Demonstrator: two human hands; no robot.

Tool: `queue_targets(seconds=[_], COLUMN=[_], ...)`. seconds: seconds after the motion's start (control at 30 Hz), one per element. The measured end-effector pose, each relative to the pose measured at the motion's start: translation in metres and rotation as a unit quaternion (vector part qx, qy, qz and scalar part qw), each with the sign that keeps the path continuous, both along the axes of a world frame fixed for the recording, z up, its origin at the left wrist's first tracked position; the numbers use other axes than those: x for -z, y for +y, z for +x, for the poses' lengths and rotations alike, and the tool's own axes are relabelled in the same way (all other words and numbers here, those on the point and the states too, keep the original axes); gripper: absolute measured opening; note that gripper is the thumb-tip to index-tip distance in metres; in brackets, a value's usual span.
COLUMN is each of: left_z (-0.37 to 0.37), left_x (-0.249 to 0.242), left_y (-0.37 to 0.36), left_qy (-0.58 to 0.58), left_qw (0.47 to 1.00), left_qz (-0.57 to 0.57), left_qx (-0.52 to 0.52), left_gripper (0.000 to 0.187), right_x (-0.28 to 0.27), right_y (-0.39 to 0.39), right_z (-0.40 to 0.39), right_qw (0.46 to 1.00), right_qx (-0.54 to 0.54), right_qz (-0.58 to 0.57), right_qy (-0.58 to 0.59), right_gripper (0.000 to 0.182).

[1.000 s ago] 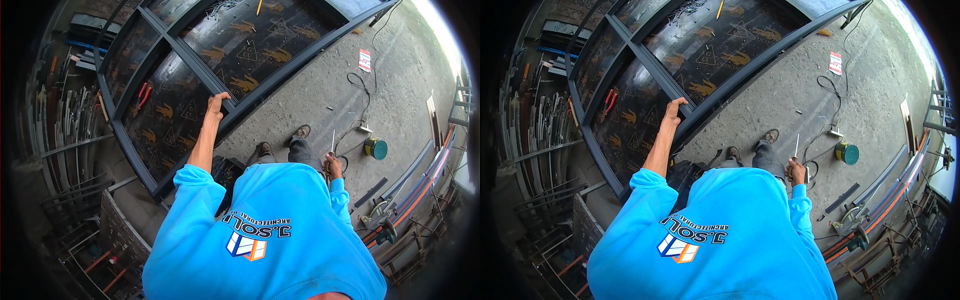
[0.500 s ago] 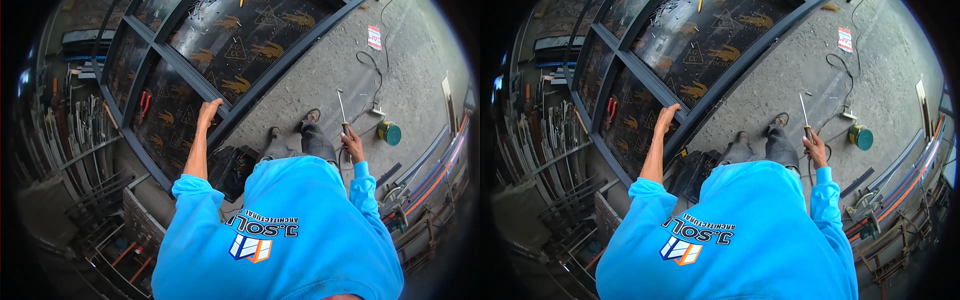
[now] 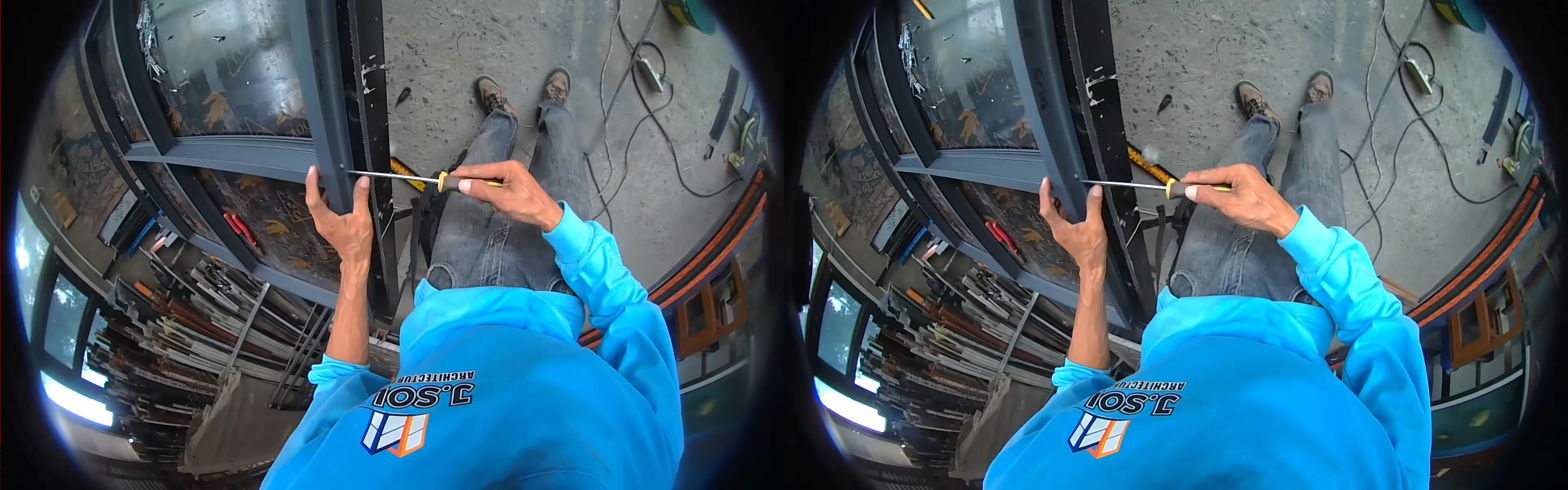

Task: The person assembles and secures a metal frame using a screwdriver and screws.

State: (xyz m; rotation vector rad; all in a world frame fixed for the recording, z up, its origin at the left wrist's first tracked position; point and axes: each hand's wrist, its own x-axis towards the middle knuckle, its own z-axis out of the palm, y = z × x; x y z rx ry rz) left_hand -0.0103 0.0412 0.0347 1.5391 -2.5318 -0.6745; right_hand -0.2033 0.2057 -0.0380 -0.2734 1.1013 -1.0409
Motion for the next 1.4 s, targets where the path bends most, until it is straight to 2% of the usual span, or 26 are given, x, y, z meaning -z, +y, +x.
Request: queue_targets(seconds=[0.03, 0.1, 0.23, 0.27, 0.3, 0.6, 0.67, 0.7, 0.77, 0.8, 0.83, 0.87, 0.9, 0.93, 0.97, 1.0, 1.03, 1.07, 1.1, 1.13, 1.17, 1.2, 1.23, 1.3, 1.33, 1.4], left_z=[-0.006, -0.010, -0.016, -0.016, -0.013, -0.022, -0.019, -0.018, -0.016, -0.024, -0.028, -0.022, -0.014, -0.011, -0.004, -0.019, -0.021, -0.030, -0.036, -0.040, -0.044, -0.047, -0.046, -0.037, -0.038, -0.046], left_x=[0.007, 0.007, 0.012, 0.011, 0.010, 0.008, 0.009, 0.011, 0.010, 0.005, 0.003, 0.007, 0.010, 0.004, 0.003, -0.004, 0.002, 0.010, 0.026, 0.034, 0.035, 0.038, 0.036, 0.039, 0.042, 0.037], left_y=[-0.004, -0.001, 0.000, 0.000, 0.000, 0.001, 0.001, 0.000, 0.001, 0.005, 0.008, 0.011, 0.015, 0.028, 0.047, 0.069, 0.080, 0.084, 0.085, 0.077, 0.068, 0.059, 0.054, 0.053, 0.052, 0.057], left_qy=[0.033, 0.035, 0.069, 0.052, 0.033, 0.040, 0.044, 0.052, 0.058, 0.063, 0.071, 0.105, 0.137, 0.183, 0.231, 0.272, 0.313, 0.323, 0.416, 0.457, 0.464, 0.439, 0.410, 0.411, 0.407, 0.436], left_qw=[0.999, 0.998, 0.995, 0.996, 0.996, 0.992, 0.991, 0.992, 0.993, 0.991, 0.988, 0.986, 0.975, 0.966, 0.957, 0.929, 0.872, 0.805, 0.732, 0.712, 0.712, 0.729, 0.746, 0.750, 0.756, 0.736], left_qz=[-0.001, -0.020, -0.027, -0.028, -0.026, -0.044, -0.040, -0.045, -0.046, -0.022, 0.002, -0.078, -0.160, -0.167, -0.111, 0.033, 0.210, 0.347, 0.388, 0.386, 0.379, 0.377, 0.375, 0.374, 0.384, 0.376], left_qx=[-0.037, -0.037, -0.061, -0.070, -0.077, -0.114, -0.117, -0.105, -0.094, -0.116, -0.137, -0.100, -0.065, -0.076, -0.133, -0.249, -0.313, -0.357, -0.376, -0.367, -0.367, -0.365, -0.368, -0.358, -0.340, -0.355], left_gripper=[0.080, 0.071, 0.063, 0.066, 0.069, 0.059, 0.059, 0.058, 0.058, 0.059, 0.060, 0.061, 0.061, 0.056, 0.050, 0.041, 0.039, 0.040, 0.042, 0.039, 0.035, 0.033, 0.030, 0.028, 0.026, 0.025], right_x=[0.004, 0.007, 0.006, 0.010, 0.009, 0.006, 0.004, 0.008, 0.018, 0.018, 0.015, 0.010, 0.005, -0.020, -0.023, -0.022, -0.020, -0.018, -0.018, -0.019, -0.020, -0.021, -0.032, -0.021, -0.014, -0.010], right_y=[0.000, 0.005, 0.001, 0.000, -0.002, -0.010, -0.012, -0.014, -0.016, -0.015, -0.014, -0.011, -0.010, -0.011, -0.009, -0.007, -0.006, 0.000, 0.001, 0.004, 0.008, 0.008, 0.001, 0.005, 0.008, 0.014], right_z=[0.003, 0.011, 0.021, 0.017, 0.007, -0.010, -0.015, -0.017, -0.017, -0.016, -0.014, -0.010, -0.006, -0.011, -0.005, 0.001, 0.007, 0.010, 0.010, 0.010, 0.008, 0.002, -0.003, -0.016, -0.022, -0.028], right_qw=[1.000, 0.991, 0.982, 0.982, 0.988, 0.992, 0.929, 0.930, 0.825, 0.827, 0.968, 0.986, 0.879, 0.831, 0.833, 0.827, 0.816, 0.860, 0.857, 0.934, 0.976, 0.975, 0.888, 0.885, 0.889, 0.917], right_qx=[0.003, 0.025, 0.068, 0.039, 0.004, -0.014, -0.024, -0.026, -0.035, -0.036, -0.030, -0.021, -0.010, -0.075, -0.081, -0.042, -0.002, 0.006, 0.002, 0.064, 0.121, 0.201, 0.295, 0.147, 0.145, 0.043], right_qz=[-0.006, 0.052, 0.059, 0.062, 0.062, 0.037, 0.132, 0.132, 0.094, 0.095, -0.025, -0.144, -0.248, -0.193, -0.192, -0.192, -0.194, -0.170, -0.176, -0.127, -0.074, 0.021, 0.129, 0.120, 0.115, 0.083], right_qy=[-0.001, -0.118, -0.165, -0.173, -0.141, -0.118, -0.345, -0.343, -0.555, -0.554, -0.249, 0.086, 0.408, 0.516, 0.512, 0.527, 0.545, 0.480, 0.485, 0.329, 0.163, -0.094, -0.329, -0.426, -0.420, -0.387], right_gripper=[0.037, 0.037, 0.042, 0.042, 0.043, 0.044, 0.043, 0.043, 0.042, 0.042, 0.036, 0.035, 0.038, 0.051, 0.051, 0.052, 0.052, 0.050, 0.050, 0.050, 0.051, 0.050, 0.051, 0.052, 0.052, 0.047])
